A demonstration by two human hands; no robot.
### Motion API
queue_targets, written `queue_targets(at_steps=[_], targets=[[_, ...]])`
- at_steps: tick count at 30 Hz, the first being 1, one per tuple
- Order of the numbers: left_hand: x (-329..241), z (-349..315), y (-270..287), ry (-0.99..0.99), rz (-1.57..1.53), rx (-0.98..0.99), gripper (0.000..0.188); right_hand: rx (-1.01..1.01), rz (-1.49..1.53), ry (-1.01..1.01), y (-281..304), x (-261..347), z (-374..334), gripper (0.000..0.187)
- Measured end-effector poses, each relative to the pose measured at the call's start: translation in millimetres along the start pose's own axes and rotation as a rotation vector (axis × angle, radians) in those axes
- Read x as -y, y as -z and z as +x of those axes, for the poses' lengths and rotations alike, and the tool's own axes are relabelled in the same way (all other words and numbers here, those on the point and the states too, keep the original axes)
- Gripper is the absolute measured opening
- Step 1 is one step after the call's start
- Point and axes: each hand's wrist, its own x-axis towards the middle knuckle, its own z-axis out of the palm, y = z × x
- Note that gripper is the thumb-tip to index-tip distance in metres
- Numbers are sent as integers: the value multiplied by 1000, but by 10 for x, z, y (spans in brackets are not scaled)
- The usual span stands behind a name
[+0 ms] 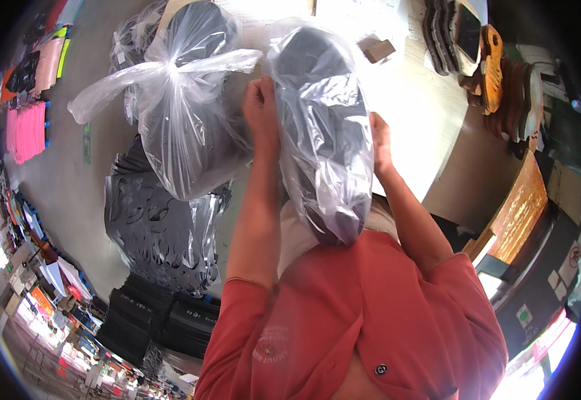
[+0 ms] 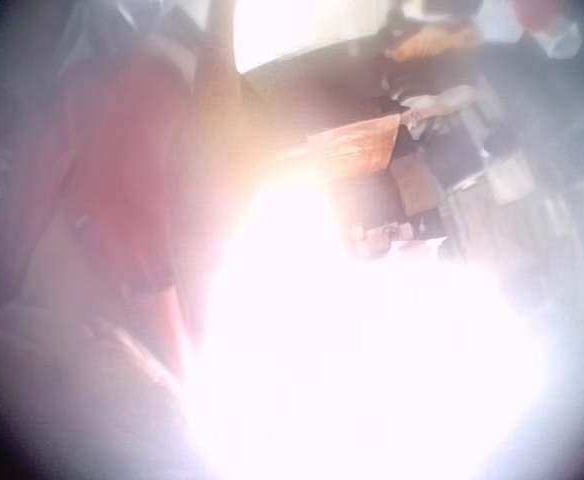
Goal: The person trims excess material from black shoe soles using a handheld tool, then places the trimmed soles into a plastic bag and ties it closed. The person also flips through a notepad on the table.
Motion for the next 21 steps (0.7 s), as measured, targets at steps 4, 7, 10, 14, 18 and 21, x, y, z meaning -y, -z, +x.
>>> queue_targets(at_steps=[4, 7, 10, 14, 18, 21], targets=[[-45, 34, 39, 89, -79, 1, 32, 127, 270, -28, 155, 270, -59, 58], [5, 81, 1, 147, -127, 58, 34, 170, 96, 109, 58, 345, -34, 58], [172, 120, -19, 130, -44, 126, 34, 125, 198, 4, -104, 272, -4, 52], [556, 92, 76, 109, 110, 180, 33, -14, 418, -140, -263, 91, -19, 49], [1086, -130, 169, 83, 228, 172, 34, 0, 413, -162, -256, -174, -151, 45], [1403, -127, 192, 74, 274, 154, 34, 60, 295, -136, -180, -437, -168, 45]])
